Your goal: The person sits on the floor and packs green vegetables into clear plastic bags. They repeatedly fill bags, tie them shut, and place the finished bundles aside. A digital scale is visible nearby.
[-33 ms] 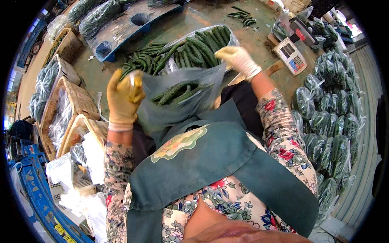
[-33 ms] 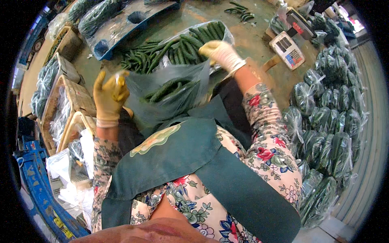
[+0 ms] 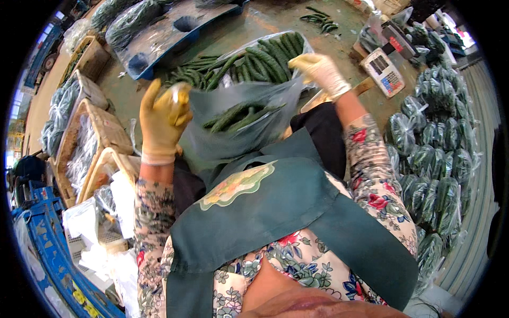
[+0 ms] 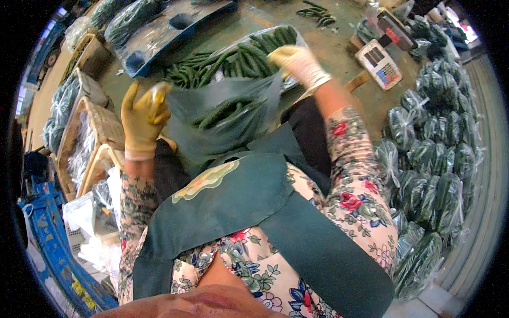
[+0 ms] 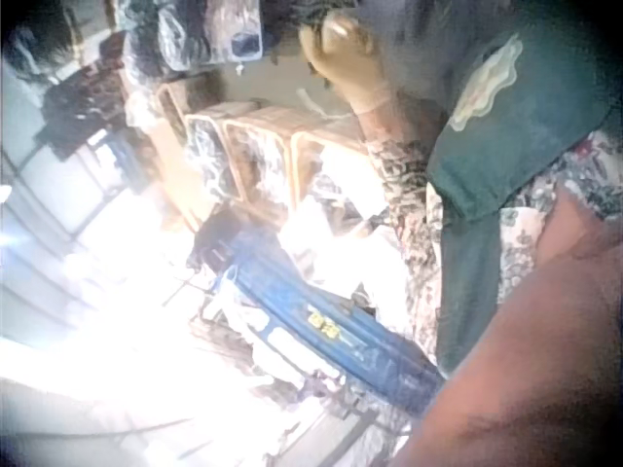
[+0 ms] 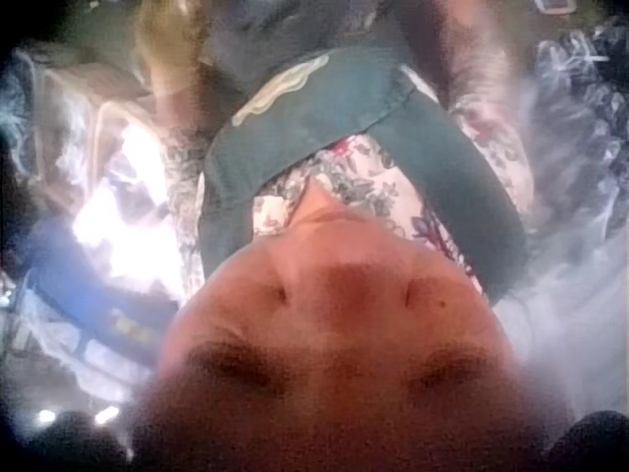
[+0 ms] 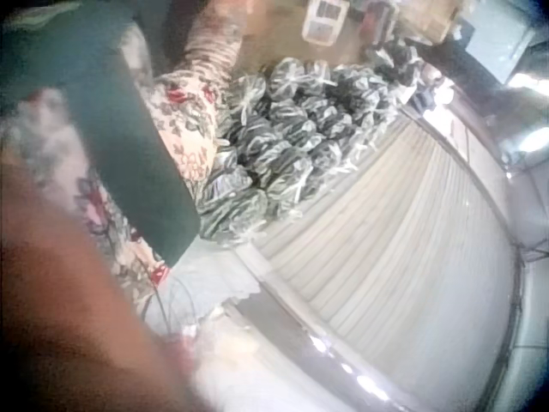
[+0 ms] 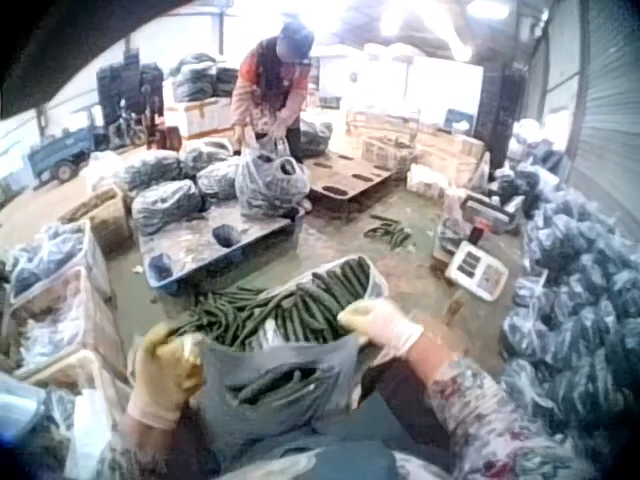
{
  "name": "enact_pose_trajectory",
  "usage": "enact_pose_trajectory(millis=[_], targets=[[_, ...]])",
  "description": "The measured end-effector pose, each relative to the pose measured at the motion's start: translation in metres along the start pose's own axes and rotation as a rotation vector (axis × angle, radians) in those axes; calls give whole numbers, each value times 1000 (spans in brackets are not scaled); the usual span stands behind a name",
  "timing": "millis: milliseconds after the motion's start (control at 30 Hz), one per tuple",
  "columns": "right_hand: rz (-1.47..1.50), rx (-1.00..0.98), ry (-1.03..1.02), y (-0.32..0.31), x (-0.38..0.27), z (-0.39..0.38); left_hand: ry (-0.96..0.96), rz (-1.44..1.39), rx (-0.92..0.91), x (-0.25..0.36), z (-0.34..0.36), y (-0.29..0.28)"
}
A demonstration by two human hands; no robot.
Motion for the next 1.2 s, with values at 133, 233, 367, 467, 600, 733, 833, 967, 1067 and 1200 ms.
enact_pose_trajectory(millis=[133,233,367,467,600,733,833,967,1067,1200], targets=[[45,141,-176,-83,-29,-16,12,78,-157,24,34,79],[-122,268,-237,-142,-29,-42,-23,97,-122,4,66,113],[-450,476,-476,-228,1,-88,-97,156,-197,-44,118,171],[-56,600,-119,-272,59,-128,-197,209,-366,-96,163,203],[25,729,64,-305,119,-182,-331,273,-474,-177,218,230],[-368,588,313,-314,198,-212,-529,280,-450,-286,274,211],[-664,514,337,-310,237,-222,-587,239,-443,-323,299,214],[-947,604,-126,-276,151,-193,-613,375,-386,-329,301,225],[-479,352,25,-232,200,-128,-618,485,-407,-337,299,222],[-563,-11,458,-167,337,-108,-594,382,-422,-329,295,241]])
Point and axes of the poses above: each hand's wrist, its own z-axis towards the middle knuckle, its own y-axis out of the palm, x = y × z, the point moved 9 cm from there along z, towards the middle knuckle, and after that the axes turned 6 degrees about z, right-handed, at the moved point
